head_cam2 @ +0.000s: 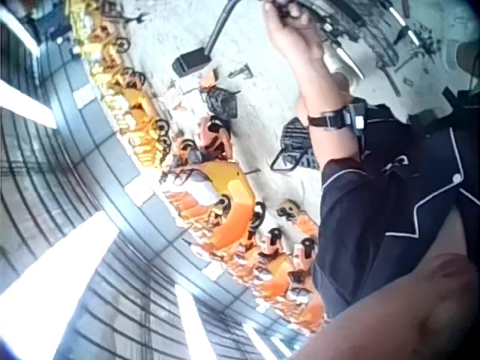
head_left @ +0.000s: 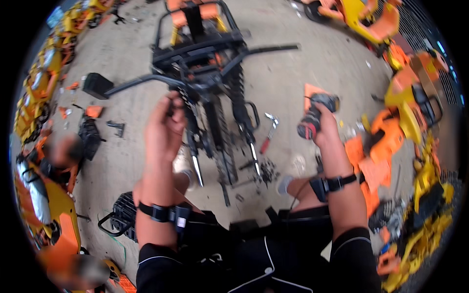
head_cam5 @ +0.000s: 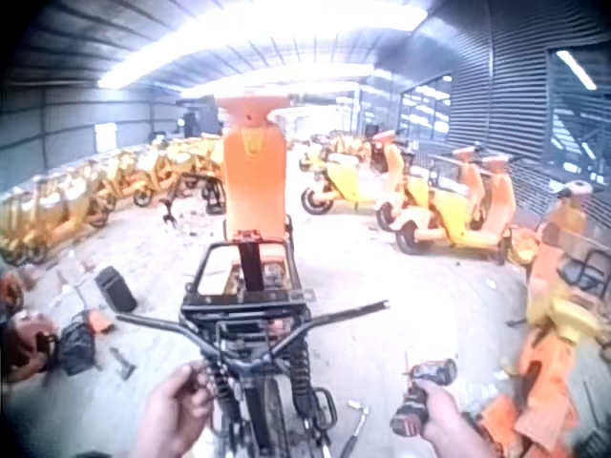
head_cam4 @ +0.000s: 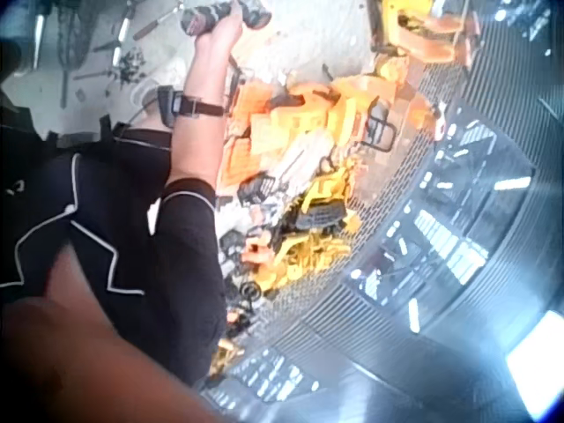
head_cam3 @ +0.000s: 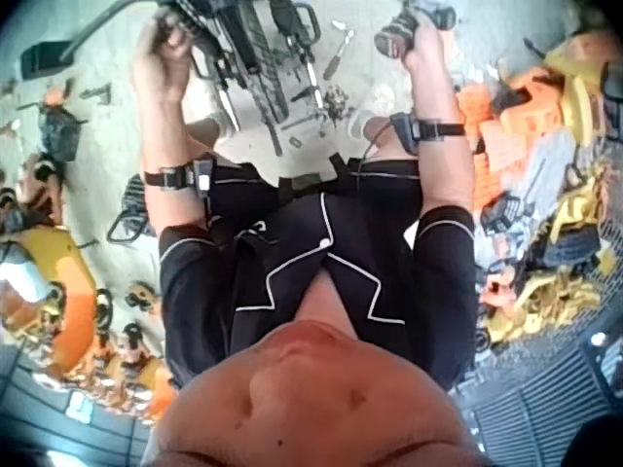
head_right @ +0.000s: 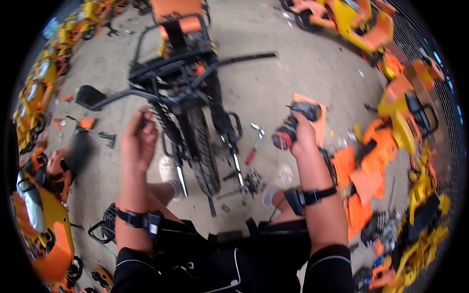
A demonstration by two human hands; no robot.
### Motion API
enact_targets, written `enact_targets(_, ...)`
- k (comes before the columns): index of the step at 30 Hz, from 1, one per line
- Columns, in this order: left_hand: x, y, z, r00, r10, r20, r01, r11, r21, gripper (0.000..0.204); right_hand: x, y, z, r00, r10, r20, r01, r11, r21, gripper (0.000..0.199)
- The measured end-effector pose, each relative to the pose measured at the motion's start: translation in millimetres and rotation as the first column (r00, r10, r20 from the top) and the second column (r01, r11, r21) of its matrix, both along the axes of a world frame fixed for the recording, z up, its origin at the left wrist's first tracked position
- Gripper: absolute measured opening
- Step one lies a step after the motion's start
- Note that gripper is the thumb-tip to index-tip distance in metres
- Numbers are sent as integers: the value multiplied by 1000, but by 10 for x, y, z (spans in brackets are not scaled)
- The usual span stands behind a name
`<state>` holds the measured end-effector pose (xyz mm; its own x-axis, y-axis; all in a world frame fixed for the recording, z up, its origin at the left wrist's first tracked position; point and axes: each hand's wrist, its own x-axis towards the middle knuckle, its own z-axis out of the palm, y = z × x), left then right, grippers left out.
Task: The person uses a cordless impact driver to secure a metal bracket onto the handlebar stem of an electric scooter. They align the bracket, drive in multiple screws, and then attach a small plastic component to the assembly.
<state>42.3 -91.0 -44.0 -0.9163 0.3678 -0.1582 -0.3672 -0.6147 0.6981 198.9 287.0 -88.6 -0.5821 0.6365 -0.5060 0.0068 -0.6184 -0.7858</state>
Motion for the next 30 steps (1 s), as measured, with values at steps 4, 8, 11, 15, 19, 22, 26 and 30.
enact_targets(4, -60, -30, 54, 995, -58, 82, 58, 998, -7, 23, -10, 76, -467, 944, 146, 295, -156, 988, 11, 20)
enact_targets(8, -115, 46, 97, 995, -91, 51, 89, 996, 29, 21, -126, 304, -1606, 714, 216, 666, -426, 889, 168, 34)
enact_targets(11, -168, -117, 25, 991, -115, 66, 111, 992, 60, 20, -52, 260, -2166, 260, 126, 957, -842, 515, 161, 39)
enact_targets(15, -151, -176, -48, 991, -134, 9, 134, 991, 8, 20, 203, 139, -3011, 80, -66, 995, -903, 418, 101, 50)
enact_targets(19, -143, -214, -73, 994, -108, 28, 110, 992, -61, 20, 401, 69, -3662, 116, -208, 971, -896, 401, 193, 66)
enact_targets(22, -98, -260, -70, 999, -35, 38, 40, 990, -132, 22, 587, 97, -4029, 244, -268, 932, -867, 371, 334, 71)
enact_targets(26, -144, -265, -194, 996, -52, 77, 63, 986, -154, 22, 709, 158, -4121, 299, -261, 918, -872, 316, 374, 83)
enact_targets(30, -106, -212, -148, 997, -39, 69, 51, 981, -189, 18, 680, 27, -3943, 369, -140, 919, -798, 458, 391, 81)
